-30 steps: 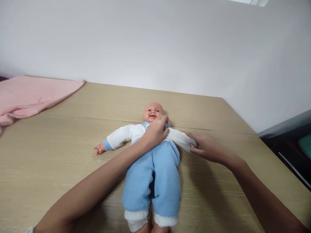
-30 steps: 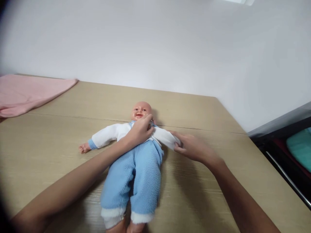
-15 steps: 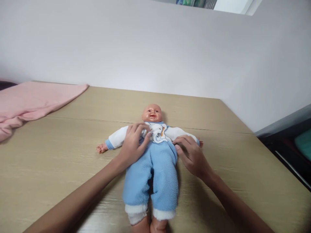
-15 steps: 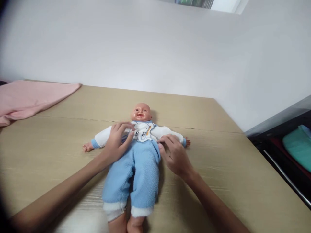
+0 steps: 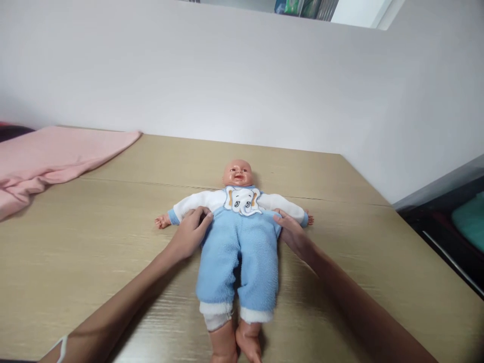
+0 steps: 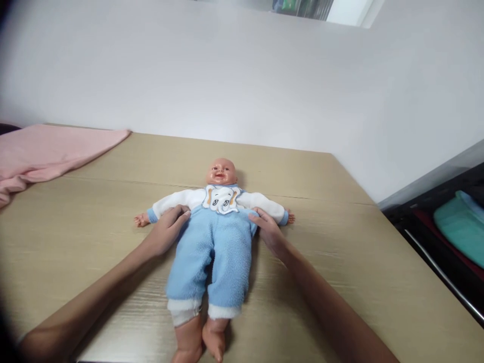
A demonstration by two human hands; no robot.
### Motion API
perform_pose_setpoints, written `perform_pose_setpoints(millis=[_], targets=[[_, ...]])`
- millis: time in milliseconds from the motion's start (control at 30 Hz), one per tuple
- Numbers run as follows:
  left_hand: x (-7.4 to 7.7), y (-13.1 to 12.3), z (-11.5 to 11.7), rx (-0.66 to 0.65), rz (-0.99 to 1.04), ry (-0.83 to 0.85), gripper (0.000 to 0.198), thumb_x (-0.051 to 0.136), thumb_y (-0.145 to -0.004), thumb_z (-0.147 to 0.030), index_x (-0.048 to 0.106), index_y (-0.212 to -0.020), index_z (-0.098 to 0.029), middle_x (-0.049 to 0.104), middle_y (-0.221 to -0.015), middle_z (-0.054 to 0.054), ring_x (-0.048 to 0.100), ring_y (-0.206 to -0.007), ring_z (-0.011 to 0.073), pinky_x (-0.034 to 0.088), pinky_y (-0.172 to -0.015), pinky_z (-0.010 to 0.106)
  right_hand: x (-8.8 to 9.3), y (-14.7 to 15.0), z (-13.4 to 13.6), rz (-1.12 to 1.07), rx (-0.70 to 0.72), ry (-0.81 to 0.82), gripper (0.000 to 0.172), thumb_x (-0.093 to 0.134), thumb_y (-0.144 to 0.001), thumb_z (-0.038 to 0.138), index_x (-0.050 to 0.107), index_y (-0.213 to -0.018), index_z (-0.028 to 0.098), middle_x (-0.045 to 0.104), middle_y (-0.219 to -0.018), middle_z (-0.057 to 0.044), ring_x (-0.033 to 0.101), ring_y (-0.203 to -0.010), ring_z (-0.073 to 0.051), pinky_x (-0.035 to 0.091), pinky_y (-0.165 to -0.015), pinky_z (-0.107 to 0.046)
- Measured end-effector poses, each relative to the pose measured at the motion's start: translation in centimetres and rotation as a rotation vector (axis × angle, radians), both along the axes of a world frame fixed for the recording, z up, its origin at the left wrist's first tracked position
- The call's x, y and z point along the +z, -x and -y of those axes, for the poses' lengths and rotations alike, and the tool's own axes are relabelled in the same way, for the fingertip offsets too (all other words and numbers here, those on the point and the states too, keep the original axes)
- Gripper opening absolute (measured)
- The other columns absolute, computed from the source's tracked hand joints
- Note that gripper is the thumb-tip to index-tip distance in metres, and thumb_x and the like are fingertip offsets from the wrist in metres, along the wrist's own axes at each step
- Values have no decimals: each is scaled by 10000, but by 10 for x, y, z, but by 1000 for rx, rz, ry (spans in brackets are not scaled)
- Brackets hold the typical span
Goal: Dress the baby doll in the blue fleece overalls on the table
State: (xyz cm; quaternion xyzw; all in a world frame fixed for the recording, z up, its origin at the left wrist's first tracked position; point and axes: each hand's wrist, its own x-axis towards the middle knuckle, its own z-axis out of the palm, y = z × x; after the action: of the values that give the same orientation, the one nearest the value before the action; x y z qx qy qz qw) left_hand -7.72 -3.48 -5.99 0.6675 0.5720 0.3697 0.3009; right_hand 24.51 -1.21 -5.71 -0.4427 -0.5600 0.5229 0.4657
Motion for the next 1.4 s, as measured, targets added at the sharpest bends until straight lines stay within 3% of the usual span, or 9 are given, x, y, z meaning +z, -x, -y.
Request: perform_pose_setpoints(millis=[200,400,533,700,967,1067,1200,1300,1400], targets=[[-3,5,-3,-14,237,101,368,499,-1080,-597,499,-927,-263,511,-893,-17,507,-861,220,453,-816,345,-23,13,-6,-38,-183,-63,498,732,-939,729,493,-853,300,573,-821,21,568,-787,-218,557,-794,-361],[-16,0,-8,28,-27,-20,313,455,-1122,-569,512,-1071,-265,619,-898,-2,612,-850,248,451,-818,367,-25,7,-12,147,-153,-100,484,741,-949,752,557,-978,305,564,-726,57,494,-653,-196,431,-630,-321],[-20,-1,-8,25,-216,-58,314,384,-1161,-553,502,-1095,-269,653,-863,14,696,-837,292,437,-784,376,-24,8,-11,278,-131,-158,447,671,-1008,710,672,-1023,263,724,-893,-24,657,-848,-252,506,-791,-366],[-25,-1,-9,31,-443,-73,339,287,-1192,-518,508,-1152,-265,690,-844,54,753,-875,356,402,-696,370,-19,9,-7,414,-133,-268,361,587,-1074,569,704,-965,245,749,-984,-69,678,-991,-291,495,-985,-426],[-15,-2,-4,56,-373,-102,356,354,-1182,-497,591,-1172,-232,733,-989,98,747,-988,343,565,-867,441,-15,6,-4,495,-98,-337,347,529,-1104,504,622,-878,258,676,-862,-38,628,-855,-260,490,-911,-403],[-2,-3,27,127,-221,-171,387,474,-1148,-525,636,-1290,-204,687,-1304,158,696,-1245,348,558,-1127,545,-19,3,-3,489,-103,-323,353,521,-1111,527,613,-904,256,662,-848,-19,618,-814,-242,484,-858,-383],[5,-15,111,139,-150,-182,557,605,-1096,-572,530,-1570,-288,570,-1594,164,510,-1551,404,504,-1240,683,-24,0,-5,466,-105,-308,377,525,-1106,566,635,-932,250,675,-877,-22,636,-842,-245,488,-836,-372],[-7,-29,176,83,-189,-158,777,736,-1006,-547,435,-1691,-335,441,-1725,182,452,-1616,465,541,-1205,733,-26,0,-6,451,-99,-300,385,532,-1105,575,658,-947,247,693,-914,-32,657,-901,-255,497,-864,-374],[-28,-41,212,98,-180,-160,964,851,-881,-515,399,-1722,-389,474,-1712,177,587,-1503,492,625,-1118,711,-25,0,-6,445,-96,-296,375,552,-1103,569,658,-942,248,695,-934,-37,650,-927,-258,491,-898,-381]])
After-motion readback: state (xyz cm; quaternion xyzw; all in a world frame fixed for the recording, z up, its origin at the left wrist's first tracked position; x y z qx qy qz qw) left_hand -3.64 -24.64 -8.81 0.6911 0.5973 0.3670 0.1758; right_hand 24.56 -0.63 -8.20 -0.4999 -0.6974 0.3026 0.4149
